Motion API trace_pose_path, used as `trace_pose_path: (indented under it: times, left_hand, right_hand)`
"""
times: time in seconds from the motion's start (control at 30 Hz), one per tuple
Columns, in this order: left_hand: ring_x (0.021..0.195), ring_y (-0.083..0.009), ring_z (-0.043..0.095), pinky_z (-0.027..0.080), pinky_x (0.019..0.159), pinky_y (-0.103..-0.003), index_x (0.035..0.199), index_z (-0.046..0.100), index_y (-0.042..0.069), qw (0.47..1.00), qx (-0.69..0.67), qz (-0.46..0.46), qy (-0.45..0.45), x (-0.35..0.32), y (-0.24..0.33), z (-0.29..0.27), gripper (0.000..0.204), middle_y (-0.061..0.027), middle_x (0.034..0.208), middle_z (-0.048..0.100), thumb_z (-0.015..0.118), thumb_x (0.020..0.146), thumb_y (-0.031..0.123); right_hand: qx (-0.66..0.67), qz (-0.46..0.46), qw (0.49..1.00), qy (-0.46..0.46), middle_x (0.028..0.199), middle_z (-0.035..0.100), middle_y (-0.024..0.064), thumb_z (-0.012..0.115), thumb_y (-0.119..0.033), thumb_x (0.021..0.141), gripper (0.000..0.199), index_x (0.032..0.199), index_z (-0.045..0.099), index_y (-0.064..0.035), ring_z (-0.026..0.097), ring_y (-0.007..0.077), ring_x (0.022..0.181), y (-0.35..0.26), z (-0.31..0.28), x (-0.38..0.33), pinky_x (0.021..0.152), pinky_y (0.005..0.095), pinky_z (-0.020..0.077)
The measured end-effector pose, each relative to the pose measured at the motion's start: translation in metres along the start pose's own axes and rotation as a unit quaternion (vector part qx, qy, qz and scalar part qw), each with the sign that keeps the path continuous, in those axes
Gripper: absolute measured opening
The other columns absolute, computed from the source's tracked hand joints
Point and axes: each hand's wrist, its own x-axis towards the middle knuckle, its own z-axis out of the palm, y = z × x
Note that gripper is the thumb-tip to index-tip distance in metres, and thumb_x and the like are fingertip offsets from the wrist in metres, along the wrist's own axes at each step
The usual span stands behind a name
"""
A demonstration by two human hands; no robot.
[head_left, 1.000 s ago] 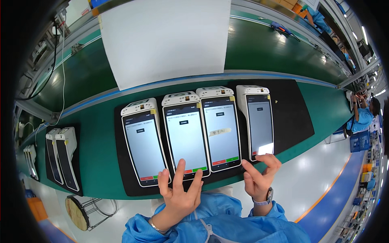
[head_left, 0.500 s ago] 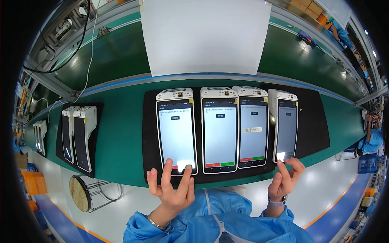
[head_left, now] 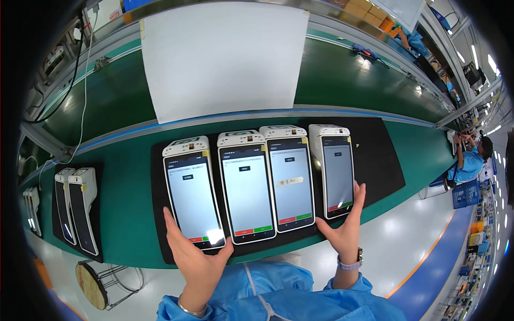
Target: The person tests the screens and functionality of handheld electronic devices by hand on a production line.
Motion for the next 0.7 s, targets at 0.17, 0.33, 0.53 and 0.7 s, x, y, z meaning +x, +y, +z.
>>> trace_pose_path:
  times: [0.17,0.33,0.53,0.7]
  left_hand:
    - [0.128,-0.0366,0.045,0.038,0.105,-0.040,0.145,0.013,-0.009,0.985,-0.167,-0.040,-0.019,0.007,-0.010,-0.005,0.112,-0.0293,0.141,0.037,0.082,0.059,0.010]
    - [0.127,-0.0303,0.046,0.036,0.107,-0.035,0.146,0.015,-0.007,0.911,-0.380,-0.160,0.004,0.007,-0.027,-0.016,0.107,-0.0274,0.142,0.035,0.078,0.060,0.001]
    - [0.128,-0.0330,0.047,0.035,0.109,-0.037,0.141,0.024,-0.014,0.842,-0.497,-0.202,0.056,0.013,-0.042,-0.026,0.089,-0.0280,0.135,0.045,0.074,0.074,0.017]
    - [0.125,-0.0385,0.049,0.036,0.109,-0.043,0.137,0.031,-0.016,0.817,-0.534,-0.211,0.053,0.017,-0.039,-0.024,0.084,-0.0280,0.133,0.047,0.068,0.078,0.030]
  right_hand:
    - [0.041,0.008,0.998,0.049,0.144,0.035,0.0290,0.082,-0.015,0.064,0.116,0.148,0.005,0.0050,0.043,0.0362,0.130,0.005,0.001,0.009,0.107,0.0394,0.0342]
    - [0.299,0.117,0.943,0.090,0.141,0.042,0.0251,0.075,-0.003,0.071,0.105,0.149,0.006,0.0042,0.045,0.0269,0.128,0.028,-0.014,0.011,0.106,0.0351,0.0353]
    - [0.225,0.091,0.968,0.060,0.141,0.043,0.0233,0.076,-0.006,0.068,0.106,0.150,0.009,0.0015,0.046,0.0296,0.127,0.029,-0.015,0.015,0.107,0.0372,0.0341]
    - [0.016,0.029,0.998,0.056,0.141,0.041,0.0238,0.079,-0.013,0.063,0.113,0.150,0.009,-0.0004,0.045,0.0355,0.128,0.011,-0.009,0.011,0.108,0.0395,0.0329]
